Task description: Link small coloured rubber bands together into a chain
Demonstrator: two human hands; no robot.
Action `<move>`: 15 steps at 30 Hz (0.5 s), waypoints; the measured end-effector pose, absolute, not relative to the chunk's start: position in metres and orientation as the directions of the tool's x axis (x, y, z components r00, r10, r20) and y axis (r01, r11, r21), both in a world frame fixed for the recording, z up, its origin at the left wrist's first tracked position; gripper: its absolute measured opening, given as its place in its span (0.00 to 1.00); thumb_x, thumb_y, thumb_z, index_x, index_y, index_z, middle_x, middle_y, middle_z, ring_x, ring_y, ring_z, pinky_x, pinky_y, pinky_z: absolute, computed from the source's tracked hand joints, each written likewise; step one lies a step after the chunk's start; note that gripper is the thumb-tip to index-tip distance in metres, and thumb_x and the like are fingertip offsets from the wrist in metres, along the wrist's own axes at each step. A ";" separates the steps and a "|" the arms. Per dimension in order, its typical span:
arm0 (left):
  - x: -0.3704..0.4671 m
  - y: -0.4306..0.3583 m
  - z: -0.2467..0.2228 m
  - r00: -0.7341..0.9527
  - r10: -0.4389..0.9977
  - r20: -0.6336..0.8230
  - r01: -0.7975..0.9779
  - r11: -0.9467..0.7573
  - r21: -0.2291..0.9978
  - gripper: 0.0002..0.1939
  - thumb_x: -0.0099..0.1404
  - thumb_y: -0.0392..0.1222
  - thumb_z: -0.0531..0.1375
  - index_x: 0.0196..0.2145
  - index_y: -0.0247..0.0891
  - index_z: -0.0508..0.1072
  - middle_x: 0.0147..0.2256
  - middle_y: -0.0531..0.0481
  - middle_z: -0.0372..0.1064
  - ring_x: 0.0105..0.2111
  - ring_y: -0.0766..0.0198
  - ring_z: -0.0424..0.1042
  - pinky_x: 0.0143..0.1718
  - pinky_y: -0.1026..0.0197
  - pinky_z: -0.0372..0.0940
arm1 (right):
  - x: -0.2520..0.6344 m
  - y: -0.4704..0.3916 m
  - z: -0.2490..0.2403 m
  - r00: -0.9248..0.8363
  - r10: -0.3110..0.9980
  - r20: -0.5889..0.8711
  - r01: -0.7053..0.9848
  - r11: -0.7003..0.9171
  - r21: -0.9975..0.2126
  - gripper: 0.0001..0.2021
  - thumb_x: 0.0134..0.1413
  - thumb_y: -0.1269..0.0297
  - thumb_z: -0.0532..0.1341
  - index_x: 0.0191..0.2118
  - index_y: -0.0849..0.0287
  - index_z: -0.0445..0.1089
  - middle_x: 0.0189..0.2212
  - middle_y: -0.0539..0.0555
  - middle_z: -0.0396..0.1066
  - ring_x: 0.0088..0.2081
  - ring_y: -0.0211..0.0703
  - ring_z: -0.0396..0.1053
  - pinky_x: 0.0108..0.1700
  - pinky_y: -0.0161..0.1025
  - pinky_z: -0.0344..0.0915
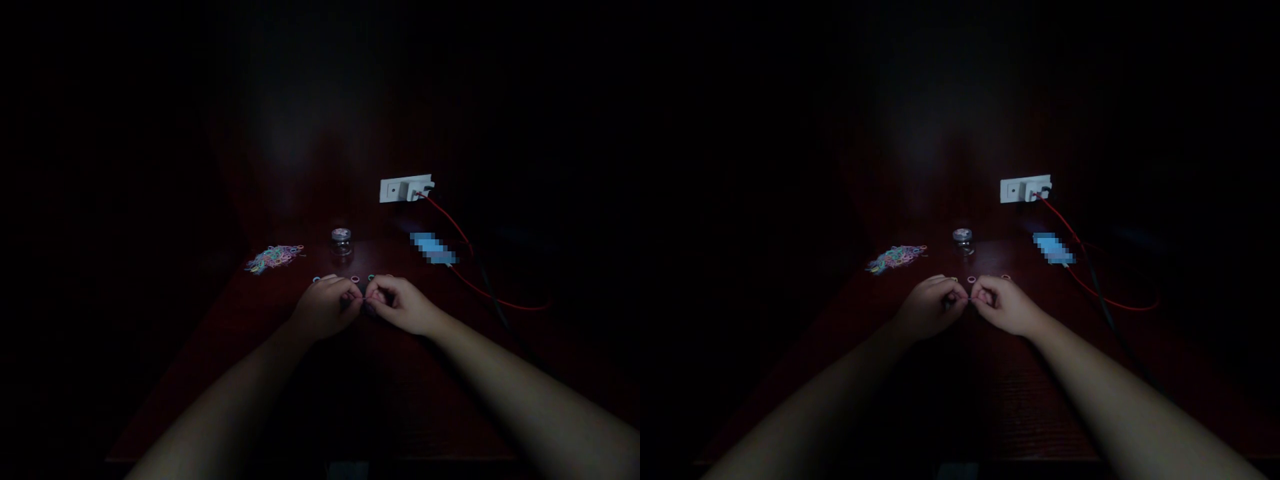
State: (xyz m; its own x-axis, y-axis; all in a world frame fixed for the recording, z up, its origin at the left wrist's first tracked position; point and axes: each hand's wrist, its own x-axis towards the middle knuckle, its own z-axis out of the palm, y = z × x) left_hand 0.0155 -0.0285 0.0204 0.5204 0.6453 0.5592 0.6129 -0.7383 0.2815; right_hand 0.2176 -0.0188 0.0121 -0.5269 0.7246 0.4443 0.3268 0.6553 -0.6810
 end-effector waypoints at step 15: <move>0.014 -0.028 0.020 0.515 0.643 0.567 0.621 -0.736 0.270 0.05 0.63 0.39 0.57 0.32 0.40 0.72 0.29 0.51 0.70 0.32 0.64 0.68 0.37 0.59 0.62 | 0.218 -0.019 0.012 -0.533 0.720 0.445 0.339 0.664 -0.667 0.03 0.53 0.68 0.58 0.30 0.60 0.65 0.21 0.47 0.60 0.24 0.34 0.57 0.28 0.33 0.55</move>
State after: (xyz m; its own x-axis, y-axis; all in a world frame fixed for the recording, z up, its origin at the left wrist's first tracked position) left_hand 0.0142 -0.0276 0.0198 0.5147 0.6427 0.5675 0.6213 -0.7357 0.2696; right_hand 0.2179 -0.0194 0.0119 -0.5331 0.7196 0.4449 0.3392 0.6635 -0.6668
